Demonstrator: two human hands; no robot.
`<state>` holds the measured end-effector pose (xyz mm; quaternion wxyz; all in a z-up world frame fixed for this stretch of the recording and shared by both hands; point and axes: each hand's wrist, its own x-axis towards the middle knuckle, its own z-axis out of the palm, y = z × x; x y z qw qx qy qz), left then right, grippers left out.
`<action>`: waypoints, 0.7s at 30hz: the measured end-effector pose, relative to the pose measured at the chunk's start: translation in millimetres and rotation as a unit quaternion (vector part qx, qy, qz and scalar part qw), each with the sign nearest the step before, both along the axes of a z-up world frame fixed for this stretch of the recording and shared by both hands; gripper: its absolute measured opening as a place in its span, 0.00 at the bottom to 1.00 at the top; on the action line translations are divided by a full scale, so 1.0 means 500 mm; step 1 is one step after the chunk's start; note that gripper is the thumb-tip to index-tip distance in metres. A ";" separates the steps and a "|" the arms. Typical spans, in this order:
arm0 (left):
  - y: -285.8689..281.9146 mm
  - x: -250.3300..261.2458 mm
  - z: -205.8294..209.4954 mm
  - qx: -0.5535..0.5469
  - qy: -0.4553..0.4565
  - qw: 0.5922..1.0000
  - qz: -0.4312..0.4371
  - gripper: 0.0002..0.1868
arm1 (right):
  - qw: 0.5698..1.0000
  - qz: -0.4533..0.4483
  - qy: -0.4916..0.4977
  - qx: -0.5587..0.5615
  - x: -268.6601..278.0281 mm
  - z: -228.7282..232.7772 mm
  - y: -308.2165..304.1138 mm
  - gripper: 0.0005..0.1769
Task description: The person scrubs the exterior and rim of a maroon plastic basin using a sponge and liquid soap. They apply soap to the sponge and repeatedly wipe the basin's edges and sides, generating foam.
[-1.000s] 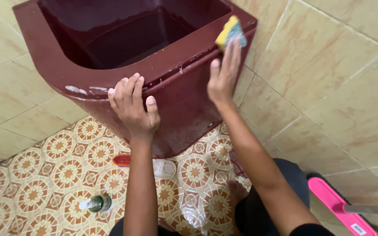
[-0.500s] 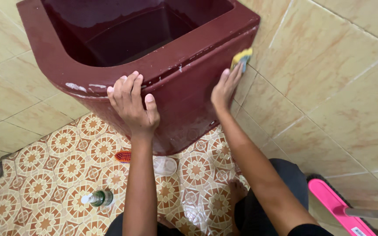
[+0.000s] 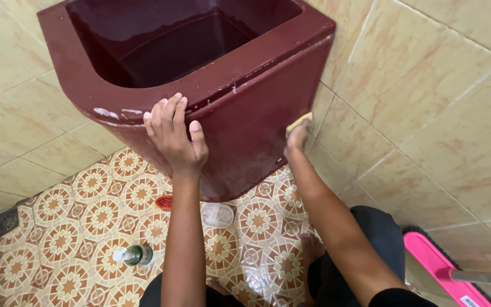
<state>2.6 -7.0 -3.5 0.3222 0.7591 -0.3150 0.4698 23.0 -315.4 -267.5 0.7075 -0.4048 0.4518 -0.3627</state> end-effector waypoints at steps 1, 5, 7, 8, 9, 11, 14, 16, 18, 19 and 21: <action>0.001 -0.003 0.002 0.002 0.005 1.000 -0.002 0.22 | 1.000 -0.009 -0.023 0.015 0.002 0.016 0.003 0.40; 0.007 -0.012 0.010 0.011 0.024 1.000 -0.004 0.22 | 0.984 -0.063 -0.084 -0.145 0.013 0.130 0.037 0.35; 0.008 -0.018 0.009 0.016 0.032 0.999 -0.003 0.22 | 0.965 -0.056 -0.118 -0.228 0.000 0.198 0.058 0.31; 0.008 -0.018 0.010 0.017 0.033 0.999 -0.002 0.22 | 0.955 -0.047 -0.123 -0.267 -0.010 0.230 0.070 0.29; 0.007 -0.017 0.011 0.018 0.035 0.999 -0.001 0.22 | 0.943 -0.038 -0.127 -0.306 -0.020 0.261 0.080 0.28; 0.009 -0.016 0.011 0.020 0.031 0.999 -0.003 0.22 | 0.914 -0.033 -0.123 -0.384 -0.036 0.303 0.109 0.27; 0.009 -0.014 0.007 0.020 0.031 0.999 -0.004 0.22 | 0.868 -0.033 -0.096 -0.486 -0.055 0.306 0.142 0.25; 0.009 -0.012 0.002 0.018 0.031 0.999 -0.004 0.22 | 0.844 -0.020 -0.084 -0.530 -0.063 0.260 0.157 0.26; 0.007 -0.008 -0.001 0.014 0.027 1.000 -0.003 0.22 | 0.841 -0.027 -0.013 -0.540 -0.071 0.185 0.165 0.28; 0.005 -0.006 -0.002 0.016 0.024 1.000 0.000 0.22 | 0.839 -0.030 0.022 -0.544 -0.070 0.143 0.166 0.29; 0.006 -0.004 -0.005 0.019 0.017 1.000 0.008 0.23 | 0.902 -0.004 0.093 -0.422 -0.058 0.062 0.166 0.31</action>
